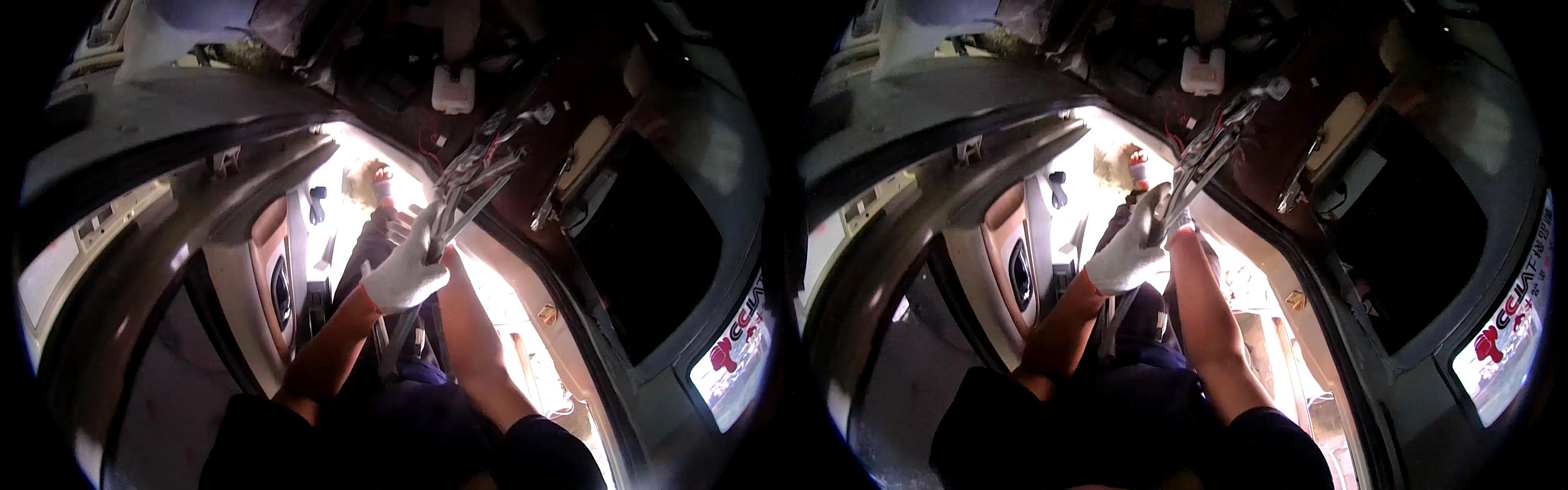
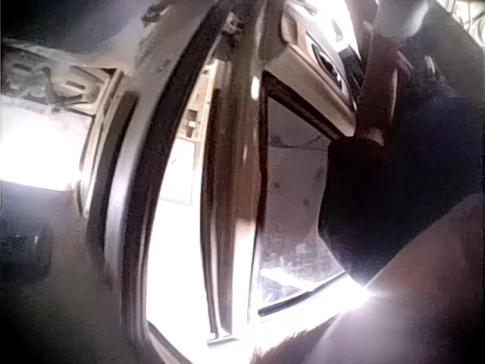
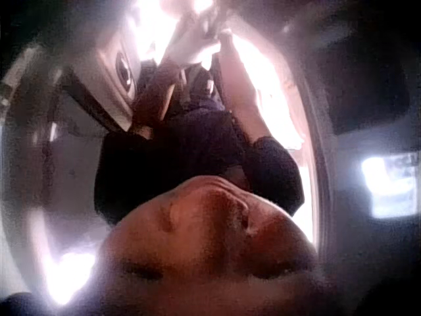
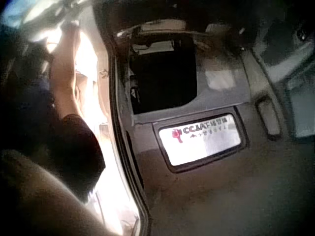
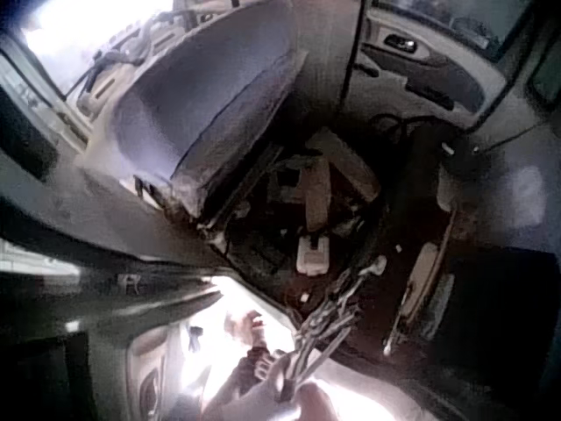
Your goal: The person carries a black rubber weatherstrip into a garage and places it inside a white van. They then remove the interior door panel and the window regulator mechanism from the van's door, placing the components on the floor.
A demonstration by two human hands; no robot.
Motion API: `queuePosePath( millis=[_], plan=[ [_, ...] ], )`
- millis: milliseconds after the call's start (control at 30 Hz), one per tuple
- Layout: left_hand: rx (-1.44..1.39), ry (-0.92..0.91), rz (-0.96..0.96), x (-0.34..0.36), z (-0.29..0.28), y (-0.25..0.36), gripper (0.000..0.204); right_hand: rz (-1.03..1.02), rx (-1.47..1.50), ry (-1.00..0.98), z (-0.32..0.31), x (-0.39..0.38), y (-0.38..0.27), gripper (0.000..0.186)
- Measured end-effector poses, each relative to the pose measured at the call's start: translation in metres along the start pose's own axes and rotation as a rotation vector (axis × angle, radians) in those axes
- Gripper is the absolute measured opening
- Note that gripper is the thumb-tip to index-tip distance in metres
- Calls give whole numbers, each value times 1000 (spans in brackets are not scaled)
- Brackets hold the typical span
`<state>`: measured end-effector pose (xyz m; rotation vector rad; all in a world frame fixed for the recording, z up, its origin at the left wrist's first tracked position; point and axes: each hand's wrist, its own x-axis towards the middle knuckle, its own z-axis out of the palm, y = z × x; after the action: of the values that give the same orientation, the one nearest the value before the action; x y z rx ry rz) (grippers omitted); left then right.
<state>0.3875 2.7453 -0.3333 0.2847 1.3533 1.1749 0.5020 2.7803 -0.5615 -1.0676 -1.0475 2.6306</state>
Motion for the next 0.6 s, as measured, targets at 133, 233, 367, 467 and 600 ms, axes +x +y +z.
queuePosePath(
  millis=[133, 233, 367, 467, 600],
  plan=[
    [-192, -39, -41, -13, 1, 11, 93, 4, 874, -131, 16, 21, 0, 51],
    [-262, -101, -10, -26, -10, -8, 95, -1, 1341, -291, 9, 29, -45, 52],
    [-355, -82, -10, -28, -10, -3, 95, 23, 1217, -233, 18, -1, -121, 54],
    [-348, -81, 5, -33, -9, -6, 97, 71, 1185, -217, 34, -16, -143, 58],
    [-384, -101, -26, -41, -16, -30, 99, 113, 1126, -307, 52, -17, -144, 65]
  ],
)
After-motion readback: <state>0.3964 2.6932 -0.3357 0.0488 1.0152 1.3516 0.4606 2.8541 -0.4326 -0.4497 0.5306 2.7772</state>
